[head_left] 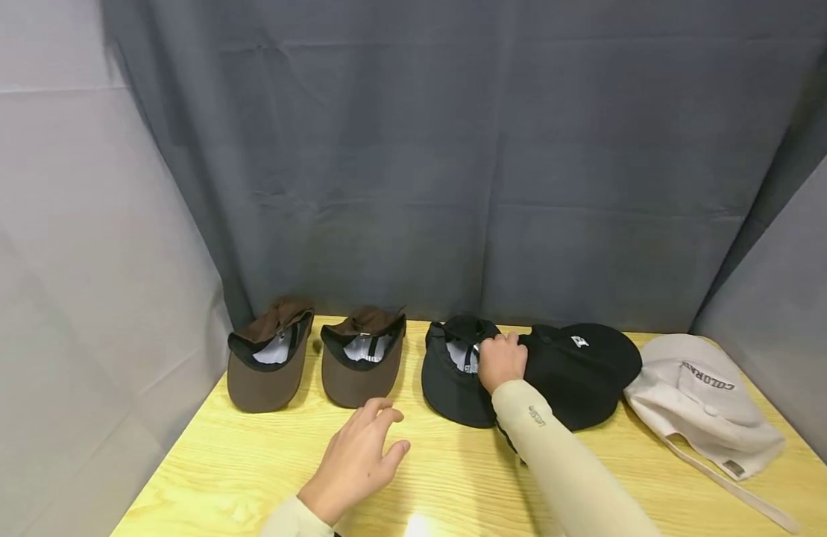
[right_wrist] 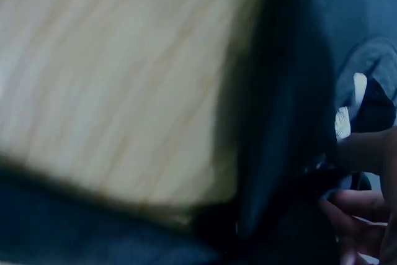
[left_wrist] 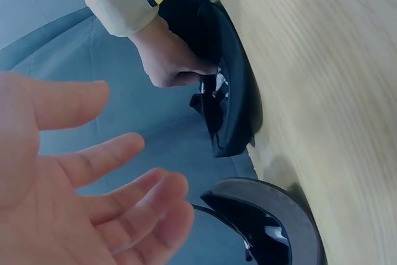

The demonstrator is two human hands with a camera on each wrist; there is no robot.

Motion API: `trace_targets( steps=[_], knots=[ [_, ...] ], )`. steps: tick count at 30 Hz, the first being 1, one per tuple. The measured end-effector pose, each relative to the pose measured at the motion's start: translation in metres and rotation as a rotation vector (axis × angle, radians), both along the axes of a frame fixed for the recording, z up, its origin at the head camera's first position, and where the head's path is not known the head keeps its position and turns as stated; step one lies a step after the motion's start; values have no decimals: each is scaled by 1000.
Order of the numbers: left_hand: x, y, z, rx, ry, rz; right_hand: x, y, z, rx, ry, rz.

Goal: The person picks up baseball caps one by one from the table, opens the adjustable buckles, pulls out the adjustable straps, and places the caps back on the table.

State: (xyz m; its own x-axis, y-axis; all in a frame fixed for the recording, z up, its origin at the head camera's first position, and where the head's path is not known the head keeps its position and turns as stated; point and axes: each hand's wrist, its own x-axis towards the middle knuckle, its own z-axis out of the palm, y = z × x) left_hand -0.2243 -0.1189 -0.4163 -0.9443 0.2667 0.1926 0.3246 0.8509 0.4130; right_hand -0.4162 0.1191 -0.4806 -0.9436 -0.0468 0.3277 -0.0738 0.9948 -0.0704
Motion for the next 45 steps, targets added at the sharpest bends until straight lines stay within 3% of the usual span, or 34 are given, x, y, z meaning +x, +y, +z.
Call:
trace_targets(
  steps=[4,8,14,18,22,28,33,39,45],
  knots=[
    [1,-1,-2,-2,-11,2,-4,0,-2,43,-16,-15],
    [2,-3,-4,-4,-7,0,-7,1,1,3,-11,-32],
    [2,-8,-5,-6,33,16,-10,-7,19,-229,79,-18],
    [1,-8,-5,-2,19,10,-8,-14,36,-397,129,2],
    [0,-7,-4,-2,13,5,-1,-17,49,-453,188,39],
    [-1,-8,-2,2,24,3,15,-15,67,-405,301,132],
    [-3,-4,1,18,23,-22,34,-8,83,-428,306,174],
    [-4,6,7,40,109,-19,59,-5,103,-481,319,236],
    [-5,15,23,175,346,4,93,-4,119,-492,447,349]
  ],
)
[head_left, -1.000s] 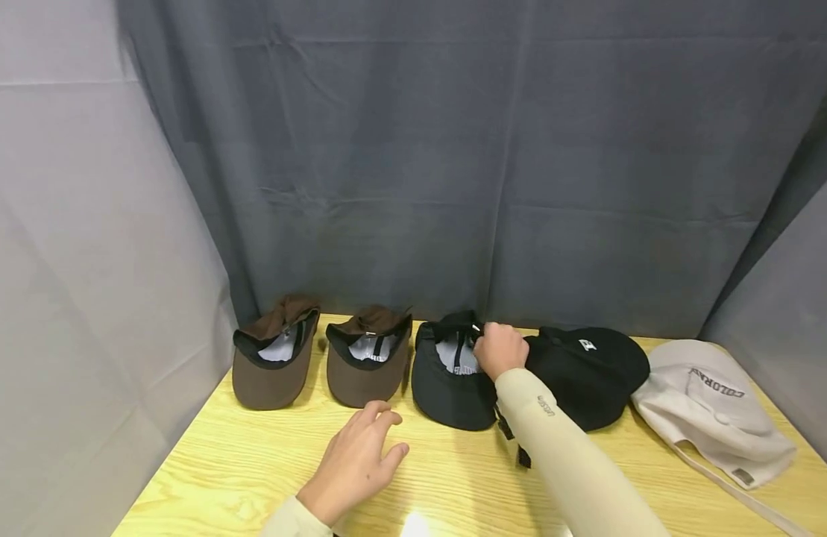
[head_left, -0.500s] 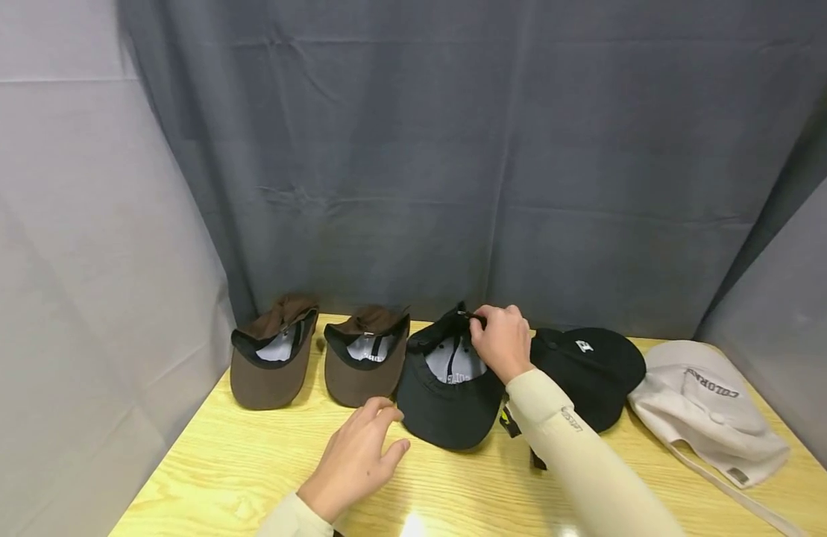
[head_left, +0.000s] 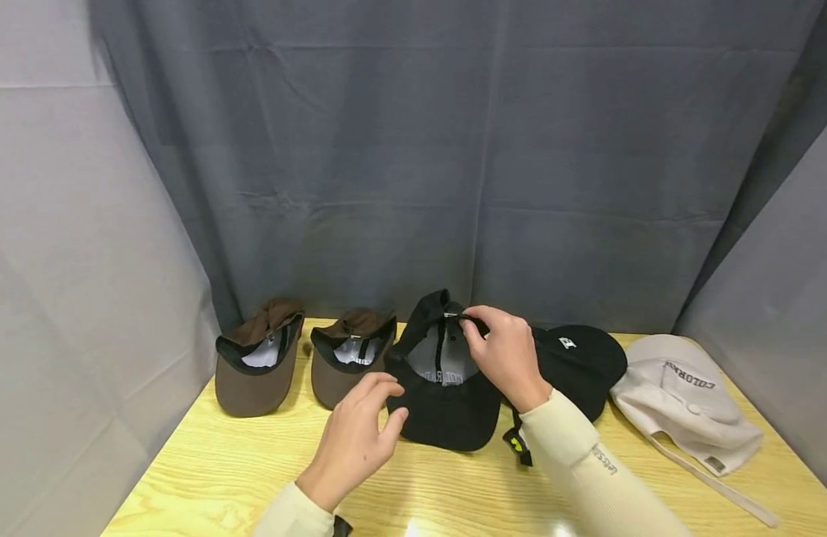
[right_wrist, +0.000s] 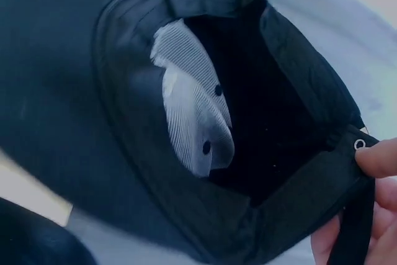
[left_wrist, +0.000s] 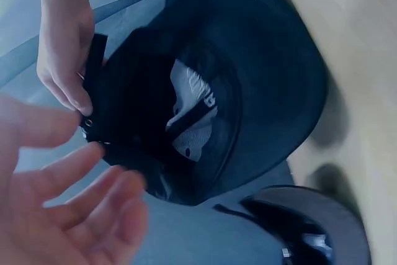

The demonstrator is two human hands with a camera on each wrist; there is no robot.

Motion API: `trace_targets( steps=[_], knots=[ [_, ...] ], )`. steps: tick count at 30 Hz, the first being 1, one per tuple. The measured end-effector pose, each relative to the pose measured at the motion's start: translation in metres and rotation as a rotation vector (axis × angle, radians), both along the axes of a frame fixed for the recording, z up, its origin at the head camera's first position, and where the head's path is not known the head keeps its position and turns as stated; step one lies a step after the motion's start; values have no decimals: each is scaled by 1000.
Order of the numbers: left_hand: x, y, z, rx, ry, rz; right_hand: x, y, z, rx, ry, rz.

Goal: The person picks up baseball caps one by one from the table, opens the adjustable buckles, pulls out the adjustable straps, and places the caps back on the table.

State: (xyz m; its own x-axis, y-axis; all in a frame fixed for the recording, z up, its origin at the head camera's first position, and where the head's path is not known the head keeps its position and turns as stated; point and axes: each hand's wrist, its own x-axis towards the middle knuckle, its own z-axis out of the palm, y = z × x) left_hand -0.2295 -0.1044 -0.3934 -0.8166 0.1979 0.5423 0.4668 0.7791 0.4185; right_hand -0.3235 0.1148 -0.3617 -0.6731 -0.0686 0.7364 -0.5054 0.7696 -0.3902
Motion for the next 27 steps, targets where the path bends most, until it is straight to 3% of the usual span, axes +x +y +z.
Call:
trace_targets(
  steps=[3,7,12,18,27],
  knots=[
    [-3,4,11,84,148,-3,19,2,7,-4,74,43],
    [-5,12,25,142,265,-28,41,6,13,-8,134,78],
    [-3,24,37,155,286,-88,62,12,15,-9,186,123],
    [2,36,38,136,262,-137,78,17,10,-23,212,165],
    [0,48,35,5,326,-128,87,21,0,-94,205,272]
  ],
)
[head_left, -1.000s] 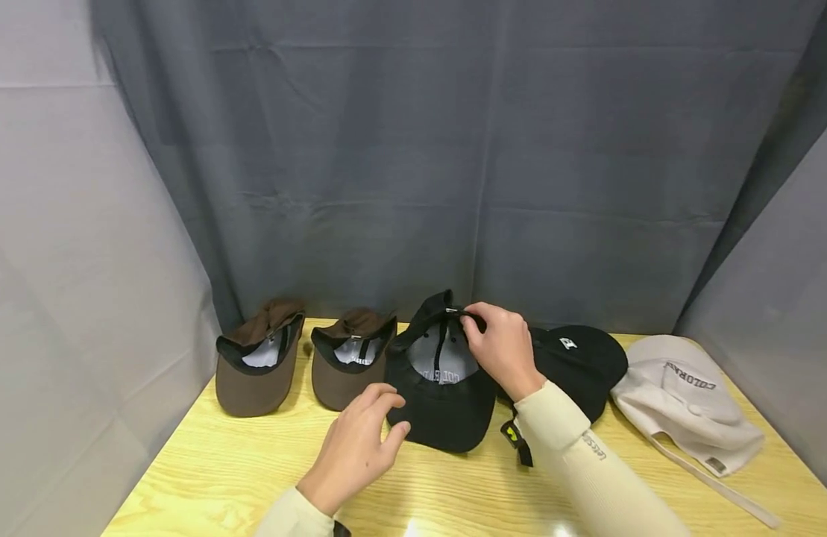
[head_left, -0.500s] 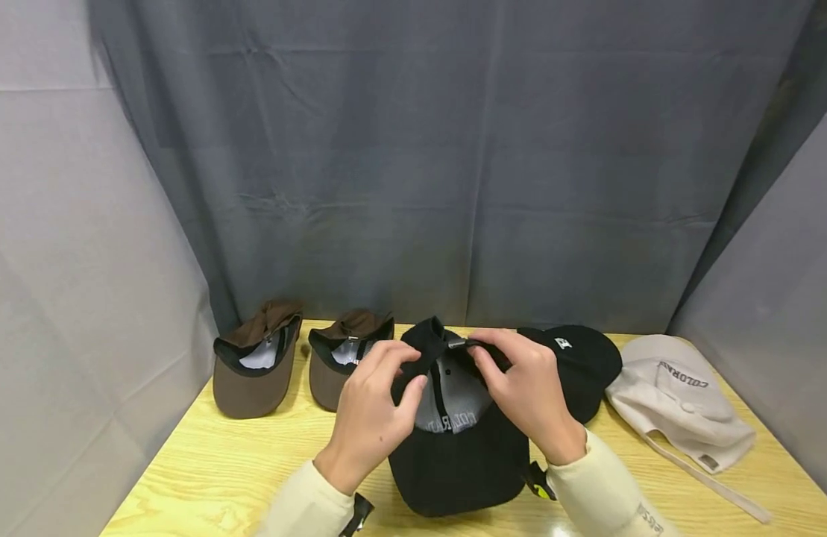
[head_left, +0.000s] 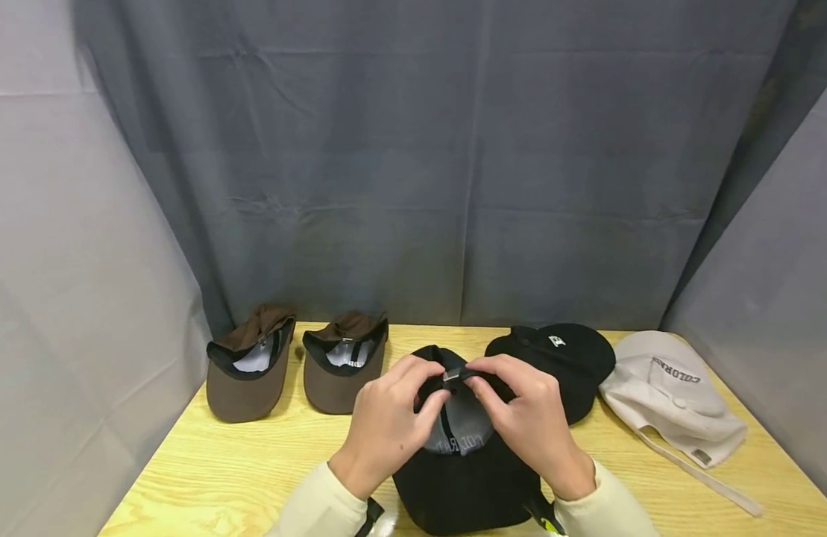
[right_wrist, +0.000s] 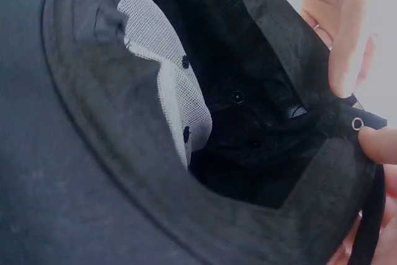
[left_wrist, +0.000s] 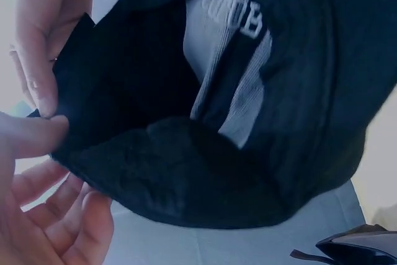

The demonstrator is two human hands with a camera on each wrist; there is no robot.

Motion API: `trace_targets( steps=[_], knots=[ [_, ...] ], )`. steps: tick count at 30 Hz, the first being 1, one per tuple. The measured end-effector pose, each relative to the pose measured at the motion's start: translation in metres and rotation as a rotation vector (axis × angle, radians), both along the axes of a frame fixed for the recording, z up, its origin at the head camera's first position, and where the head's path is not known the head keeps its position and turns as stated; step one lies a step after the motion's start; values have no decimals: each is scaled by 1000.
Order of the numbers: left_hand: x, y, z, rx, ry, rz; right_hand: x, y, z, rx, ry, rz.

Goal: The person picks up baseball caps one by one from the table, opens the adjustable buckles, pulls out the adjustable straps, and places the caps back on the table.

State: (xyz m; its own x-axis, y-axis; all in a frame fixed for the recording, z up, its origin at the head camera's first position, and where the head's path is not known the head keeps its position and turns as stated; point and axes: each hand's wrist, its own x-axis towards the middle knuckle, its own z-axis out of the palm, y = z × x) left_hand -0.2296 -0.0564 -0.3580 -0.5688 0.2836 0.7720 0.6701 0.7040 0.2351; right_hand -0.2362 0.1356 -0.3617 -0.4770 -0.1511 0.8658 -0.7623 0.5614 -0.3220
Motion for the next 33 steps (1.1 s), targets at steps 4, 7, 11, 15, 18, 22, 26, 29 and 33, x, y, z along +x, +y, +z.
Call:
trace_targets(
  steps=[4,7,11,15,18,22,26,29,33],
  knots=[
    [-2,2,2,-21,42,29,-2,0,-2,9,1,9],
    [-3,2,5,-28,58,52,-3,-1,-3,24,16,-35],
    [-4,3,8,-9,56,78,-3,-3,-7,39,101,-132],
    [-6,4,9,37,52,102,-3,-7,-13,13,282,-211],
    [-8,4,9,64,56,111,-4,-10,-16,-5,377,-230],
    [-8,5,9,93,63,91,-2,-10,-20,23,336,-233],
    [-7,5,8,124,63,50,-1,-10,-23,38,254,-248],
    [-7,7,5,144,63,13,-2,-11,-23,16,242,-247],
    [-6,10,2,157,62,-27,-6,-11,-22,0,258,-242]
  ],
)
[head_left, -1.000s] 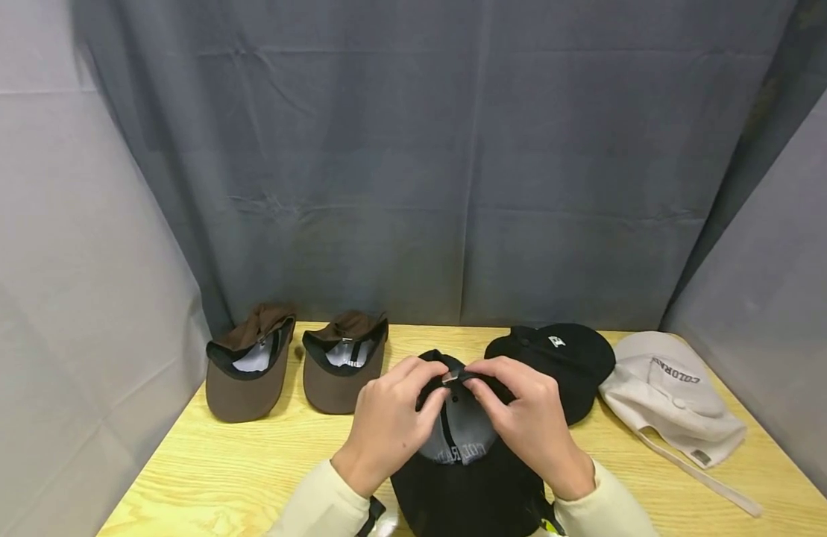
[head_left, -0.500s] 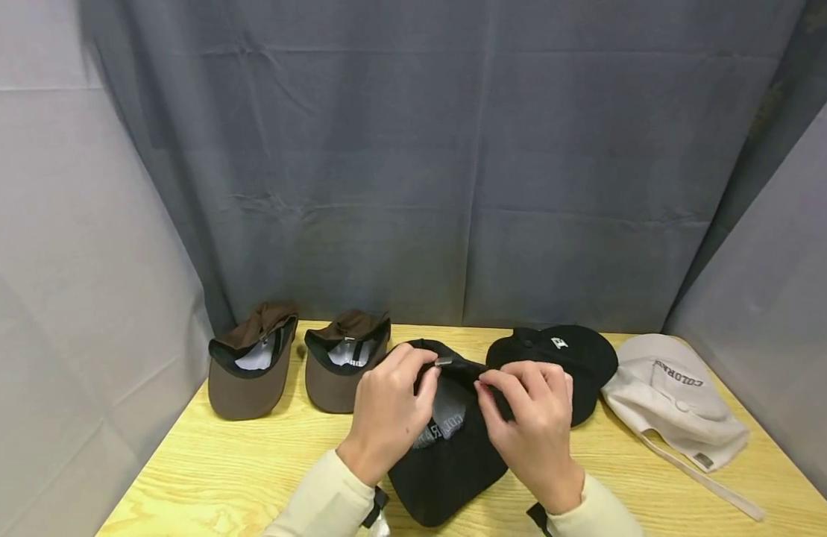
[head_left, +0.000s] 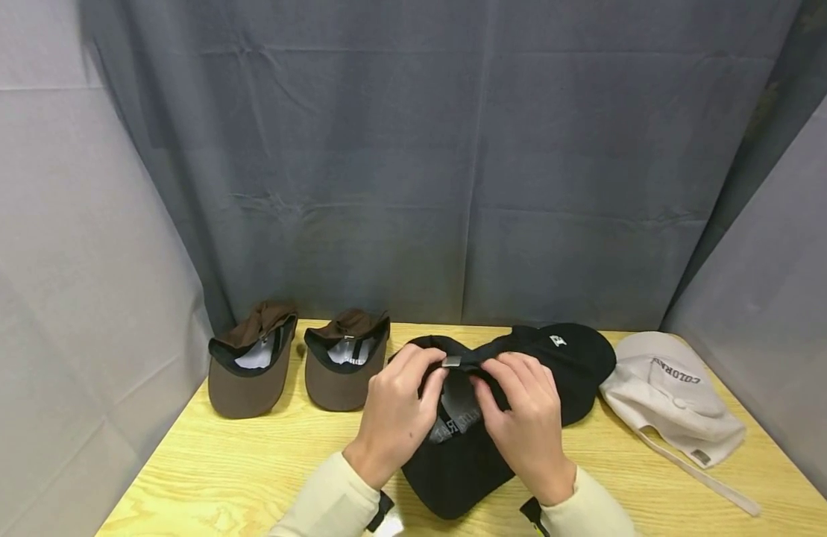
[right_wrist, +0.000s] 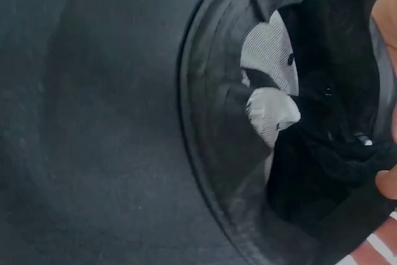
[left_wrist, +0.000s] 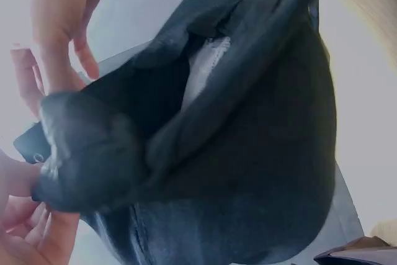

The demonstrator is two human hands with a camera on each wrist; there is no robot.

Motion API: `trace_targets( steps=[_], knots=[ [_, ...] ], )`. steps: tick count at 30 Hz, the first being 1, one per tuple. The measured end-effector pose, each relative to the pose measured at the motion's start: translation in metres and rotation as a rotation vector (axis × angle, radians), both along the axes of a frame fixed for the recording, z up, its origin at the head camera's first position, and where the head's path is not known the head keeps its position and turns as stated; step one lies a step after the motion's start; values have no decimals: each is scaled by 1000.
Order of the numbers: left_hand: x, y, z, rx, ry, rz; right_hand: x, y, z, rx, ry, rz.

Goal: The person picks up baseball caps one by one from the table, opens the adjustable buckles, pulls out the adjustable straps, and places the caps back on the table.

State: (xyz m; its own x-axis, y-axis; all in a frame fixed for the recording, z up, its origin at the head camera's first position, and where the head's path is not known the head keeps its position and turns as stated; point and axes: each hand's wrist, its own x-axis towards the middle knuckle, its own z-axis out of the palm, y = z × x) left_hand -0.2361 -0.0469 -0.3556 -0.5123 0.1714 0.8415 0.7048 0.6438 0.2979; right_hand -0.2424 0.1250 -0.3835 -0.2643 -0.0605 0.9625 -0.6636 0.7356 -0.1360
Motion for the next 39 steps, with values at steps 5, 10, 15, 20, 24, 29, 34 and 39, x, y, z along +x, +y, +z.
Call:
trace_targets(
  steps=[5,10,15,20,24,29,34,39],
  knots=[
    [2,2,-1,2,-29,-8,-9,5,3,-9,51,12],
    [7,0,1,-34,-104,-10,-12,7,10,-21,76,24],
    [10,-5,7,-54,-281,-134,-11,3,16,-17,82,42],
    [7,-6,13,7,-412,-294,-10,4,16,-15,85,52],
    [3,-4,18,33,-480,-343,-9,5,16,-17,78,76],
    [-1,-1,19,54,-541,-319,-10,5,12,-12,56,103],
    [-3,0,16,110,-551,-328,-10,7,9,-4,35,141],
    [-3,1,15,199,-521,-350,-10,10,7,12,46,218]
  ],
)
